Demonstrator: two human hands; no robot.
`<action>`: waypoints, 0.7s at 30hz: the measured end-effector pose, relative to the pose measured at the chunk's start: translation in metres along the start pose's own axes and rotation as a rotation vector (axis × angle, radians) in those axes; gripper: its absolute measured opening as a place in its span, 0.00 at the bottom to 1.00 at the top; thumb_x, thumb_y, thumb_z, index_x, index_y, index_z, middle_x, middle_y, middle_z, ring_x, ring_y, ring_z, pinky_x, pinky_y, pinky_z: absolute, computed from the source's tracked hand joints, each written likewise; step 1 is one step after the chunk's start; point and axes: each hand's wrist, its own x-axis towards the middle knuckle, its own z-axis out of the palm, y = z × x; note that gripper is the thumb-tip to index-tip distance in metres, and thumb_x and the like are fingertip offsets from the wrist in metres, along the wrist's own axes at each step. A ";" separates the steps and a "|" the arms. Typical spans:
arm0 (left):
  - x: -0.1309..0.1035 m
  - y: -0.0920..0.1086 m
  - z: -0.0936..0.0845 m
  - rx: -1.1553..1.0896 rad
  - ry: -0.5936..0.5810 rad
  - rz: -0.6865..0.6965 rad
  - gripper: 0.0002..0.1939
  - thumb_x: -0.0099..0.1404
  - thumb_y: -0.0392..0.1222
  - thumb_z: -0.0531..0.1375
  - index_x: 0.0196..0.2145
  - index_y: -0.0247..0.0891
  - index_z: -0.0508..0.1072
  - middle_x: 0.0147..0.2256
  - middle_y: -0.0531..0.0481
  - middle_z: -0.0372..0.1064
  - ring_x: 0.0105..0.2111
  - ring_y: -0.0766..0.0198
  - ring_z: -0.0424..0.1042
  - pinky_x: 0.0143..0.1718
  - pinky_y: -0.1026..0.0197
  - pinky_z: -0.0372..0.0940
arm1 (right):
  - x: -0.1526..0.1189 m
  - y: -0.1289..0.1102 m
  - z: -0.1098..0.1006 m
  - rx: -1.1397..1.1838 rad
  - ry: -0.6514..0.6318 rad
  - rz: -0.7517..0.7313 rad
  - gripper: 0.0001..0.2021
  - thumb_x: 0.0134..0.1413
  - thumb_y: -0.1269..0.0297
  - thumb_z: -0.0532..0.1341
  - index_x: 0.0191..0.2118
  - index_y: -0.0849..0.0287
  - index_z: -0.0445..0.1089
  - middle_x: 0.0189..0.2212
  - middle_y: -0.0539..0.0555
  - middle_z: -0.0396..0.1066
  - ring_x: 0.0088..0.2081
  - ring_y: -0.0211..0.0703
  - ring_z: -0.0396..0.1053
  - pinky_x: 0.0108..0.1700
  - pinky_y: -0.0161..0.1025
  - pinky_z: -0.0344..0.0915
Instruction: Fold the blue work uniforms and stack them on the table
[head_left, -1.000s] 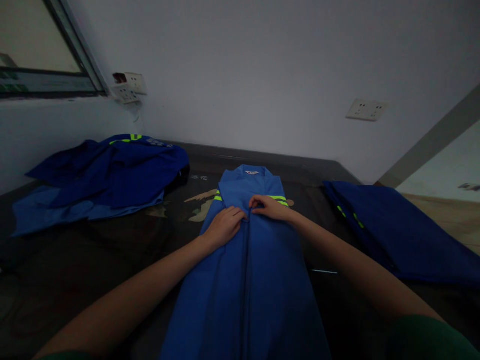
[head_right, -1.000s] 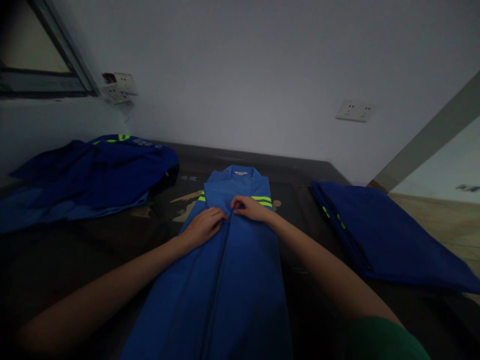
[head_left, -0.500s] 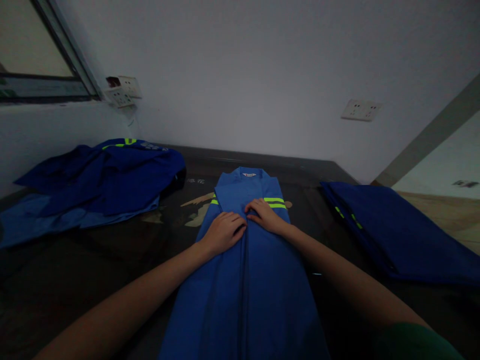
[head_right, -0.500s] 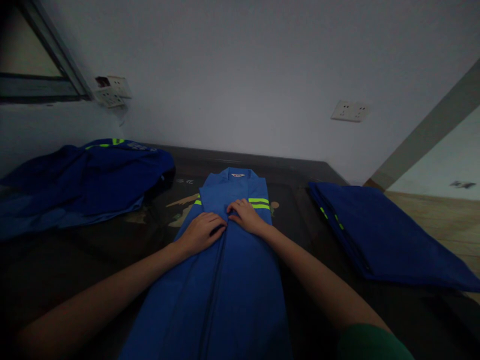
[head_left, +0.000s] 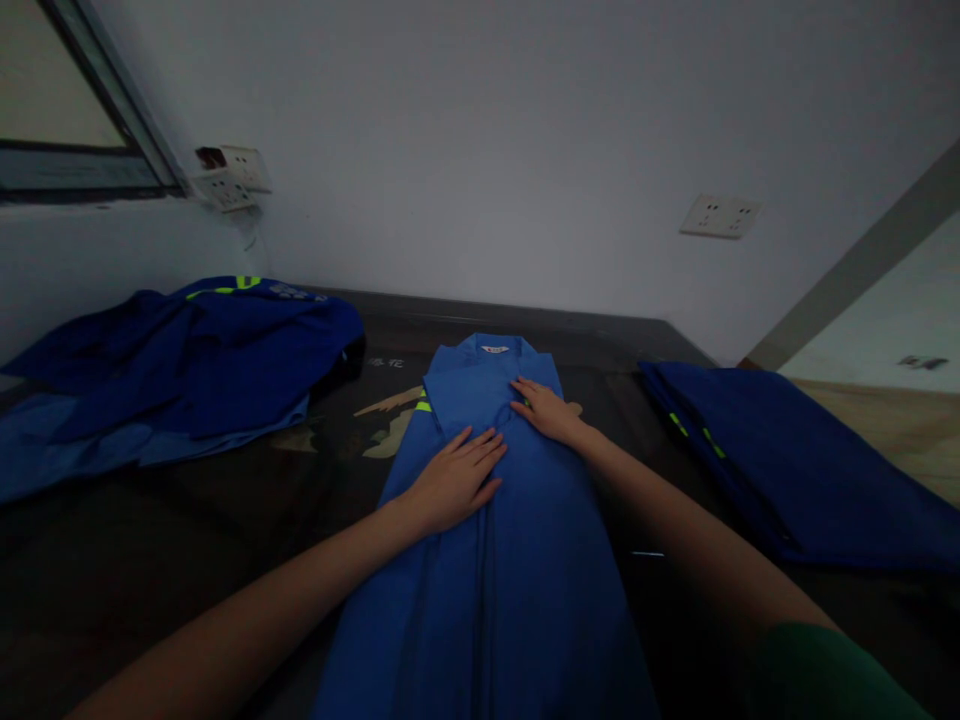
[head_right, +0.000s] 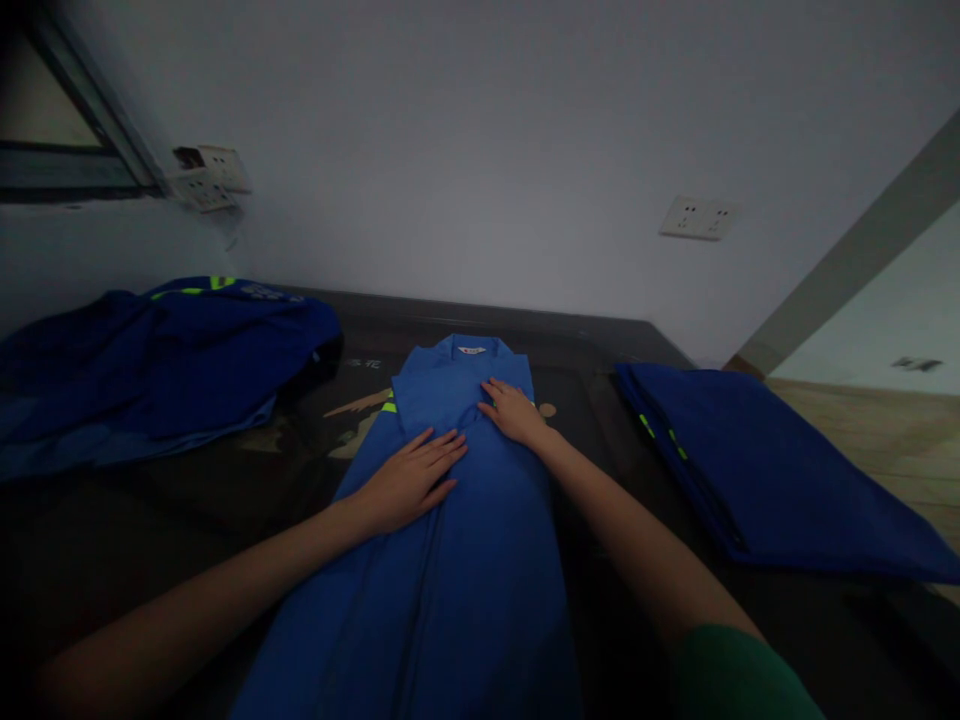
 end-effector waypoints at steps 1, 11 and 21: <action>0.000 0.000 -0.001 0.006 -0.001 0.003 0.23 0.71 0.45 0.49 0.59 0.32 0.62 0.61 0.41 0.58 0.64 0.57 0.53 0.65 0.48 0.45 | 0.002 0.000 0.001 -0.031 -0.040 0.019 0.26 0.64 0.54 0.50 0.64 0.61 0.56 0.65 0.63 0.52 0.65 0.53 0.50 0.63 0.55 0.49; -0.001 0.000 0.002 -0.033 0.032 -0.007 0.22 0.69 0.44 0.50 0.58 0.32 0.63 0.62 0.38 0.57 0.63 0.56 0.55 0.62 0.52 0.54 | 0.014 -0.003 -0.009 -0.102 -0.156 0.115 0.29 0.66 0.50 0.43 0.68 0.56 0.46 0.68 0.58 0.41 0.68 0.55 0.39 0.64 0.62 0.43; 0.002 0.000 0.000 -0.004 -0.032 -0.027 0.25 0.69 0.45 0.52 0.60 0.32 0.60 0.63 0.38 0.53 0.65 0.54 0.48 0.65 0.47 0.44 | 0.019 -0.027 -0.002 -0.034 -0.154 0.120 0.31 0.65 0.47 0.45 0.67 0.60 0.49 0.67 0.63 0.43 0.68 0.55 0.40 0.64 0.61 0.42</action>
